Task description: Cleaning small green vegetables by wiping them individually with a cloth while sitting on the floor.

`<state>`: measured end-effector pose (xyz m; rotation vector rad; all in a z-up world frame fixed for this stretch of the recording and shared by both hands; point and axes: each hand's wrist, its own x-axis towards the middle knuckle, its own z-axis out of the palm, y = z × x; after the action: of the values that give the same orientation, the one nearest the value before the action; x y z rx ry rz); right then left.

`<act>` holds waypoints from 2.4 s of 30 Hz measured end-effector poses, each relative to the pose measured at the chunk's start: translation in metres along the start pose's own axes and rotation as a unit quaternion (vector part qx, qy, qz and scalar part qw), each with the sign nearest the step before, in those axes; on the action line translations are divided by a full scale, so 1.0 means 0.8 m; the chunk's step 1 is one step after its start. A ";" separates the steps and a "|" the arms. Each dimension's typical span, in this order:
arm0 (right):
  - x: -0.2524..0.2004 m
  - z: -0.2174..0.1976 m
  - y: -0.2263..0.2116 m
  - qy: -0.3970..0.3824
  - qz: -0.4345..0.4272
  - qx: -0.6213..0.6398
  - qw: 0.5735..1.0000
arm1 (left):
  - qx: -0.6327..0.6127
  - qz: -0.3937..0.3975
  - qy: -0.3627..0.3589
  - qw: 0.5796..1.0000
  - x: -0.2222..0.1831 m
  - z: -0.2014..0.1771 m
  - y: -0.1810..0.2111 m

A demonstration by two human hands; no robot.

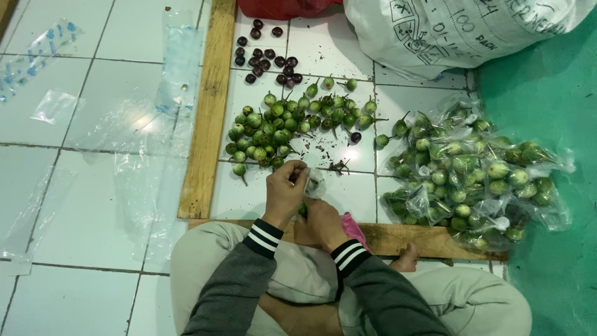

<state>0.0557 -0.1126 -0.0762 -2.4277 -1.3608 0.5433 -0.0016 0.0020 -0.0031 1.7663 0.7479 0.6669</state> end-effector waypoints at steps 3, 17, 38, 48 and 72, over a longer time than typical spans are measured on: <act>0.003 -0.006 0.010 -0.089 -0.015 0.041 0.995 | 0.000 -0.005 0.004 1.000 0.003 -0.005 0.003; -0.028 -0.209 -0.051 0.035 -0.062 0.259 0.963 | -0.012 -0.004 -0.065 0.998 0.011 -0.020 0.026; -0.023 -0.140 -0.029 -0.026 0.013 0.038 0.999 | -0.032 0.048 -0.129 0.990 -0.008 -0.003 0.035; -0.014 -0.130 -0.007 0.071 0.069 0.082 0.992 | -0.046 0.073 -0.129 0.988 -0.013 0.006 0.037; -0.010 -0.148 -0.014 0.156 0.019 0.103 0.982 | 0.004 0.100 -0.122 0.987 -0.017 0.008 0.023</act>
<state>0.0984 -0.1227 0.0345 -2.2590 -1.0759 0.2785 -0.0022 -0.0168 0.0115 1.9049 0.4111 0.5653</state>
